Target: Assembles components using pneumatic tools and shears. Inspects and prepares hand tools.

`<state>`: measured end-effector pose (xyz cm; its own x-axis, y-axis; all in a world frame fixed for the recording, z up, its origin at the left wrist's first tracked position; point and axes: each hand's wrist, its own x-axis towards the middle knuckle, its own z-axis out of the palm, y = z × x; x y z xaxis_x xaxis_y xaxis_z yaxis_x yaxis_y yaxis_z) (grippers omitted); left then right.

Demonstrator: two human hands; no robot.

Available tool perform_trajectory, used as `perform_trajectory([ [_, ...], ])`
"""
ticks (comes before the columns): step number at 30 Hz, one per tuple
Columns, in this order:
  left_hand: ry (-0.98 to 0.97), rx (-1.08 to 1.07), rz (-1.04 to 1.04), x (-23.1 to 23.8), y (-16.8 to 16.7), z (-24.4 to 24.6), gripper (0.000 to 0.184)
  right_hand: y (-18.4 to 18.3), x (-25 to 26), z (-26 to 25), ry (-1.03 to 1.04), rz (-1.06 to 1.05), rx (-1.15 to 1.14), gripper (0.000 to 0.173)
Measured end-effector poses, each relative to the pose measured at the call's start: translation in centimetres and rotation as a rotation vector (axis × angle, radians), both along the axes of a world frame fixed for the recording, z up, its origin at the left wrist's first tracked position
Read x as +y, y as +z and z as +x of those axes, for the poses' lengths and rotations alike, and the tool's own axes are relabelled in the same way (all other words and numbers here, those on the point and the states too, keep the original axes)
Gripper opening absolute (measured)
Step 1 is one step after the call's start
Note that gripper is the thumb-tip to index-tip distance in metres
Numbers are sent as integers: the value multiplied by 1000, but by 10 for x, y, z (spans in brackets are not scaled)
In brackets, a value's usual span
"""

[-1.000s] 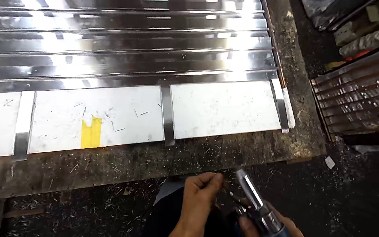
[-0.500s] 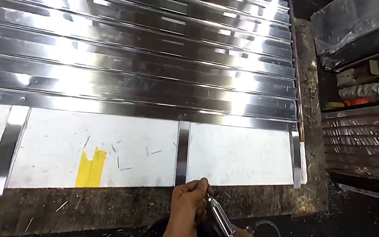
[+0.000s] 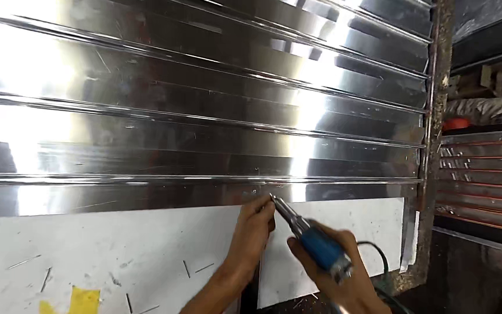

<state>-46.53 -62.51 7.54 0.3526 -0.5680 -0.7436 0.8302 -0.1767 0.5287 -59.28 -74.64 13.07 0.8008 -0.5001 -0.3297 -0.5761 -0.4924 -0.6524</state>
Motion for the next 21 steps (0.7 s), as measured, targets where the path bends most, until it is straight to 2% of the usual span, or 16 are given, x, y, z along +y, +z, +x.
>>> perform_trajectory([
  [2, -64, -126, 19, 3, -10, 26, 26, -13, -12, 30, 33, -41, 23, 27],
  [5, -139, -706, 145, 33, -24, 62, 27, -18, -21, 57, 79, -87, 103, 26],
  [7, -69, -1071, 315, 60, -32, 87, 28, -15, -23, 64, 92, -70, 144, 24],
  [10, 0, -1349, 541, 97, -43, 133, 32, -7, -28, 76, 91, 10, 228, 21],
  [13, 102, -1362, 621, 128, -71, 157, 33, 8, -40, 98, 176, 6, 429, 28],
  [16, 253, -1217, 563, 143, -92, 152, 31, 22, -52, 120, 423, -149, 502, 38],
  [17, 319, -1202, 530, 138, -92, 150, 29, 22, -56, 126, 486, -144, 482, 37],
  [19, 410, -1208, 471, 126, -87, 147, 24, 15, -55, 135, 475, -123, 436, 24],
  [21, 377, -1187, 440, 124, -84, 142, 26, 8, -49, 144, 441, -124, 412, 9],
])
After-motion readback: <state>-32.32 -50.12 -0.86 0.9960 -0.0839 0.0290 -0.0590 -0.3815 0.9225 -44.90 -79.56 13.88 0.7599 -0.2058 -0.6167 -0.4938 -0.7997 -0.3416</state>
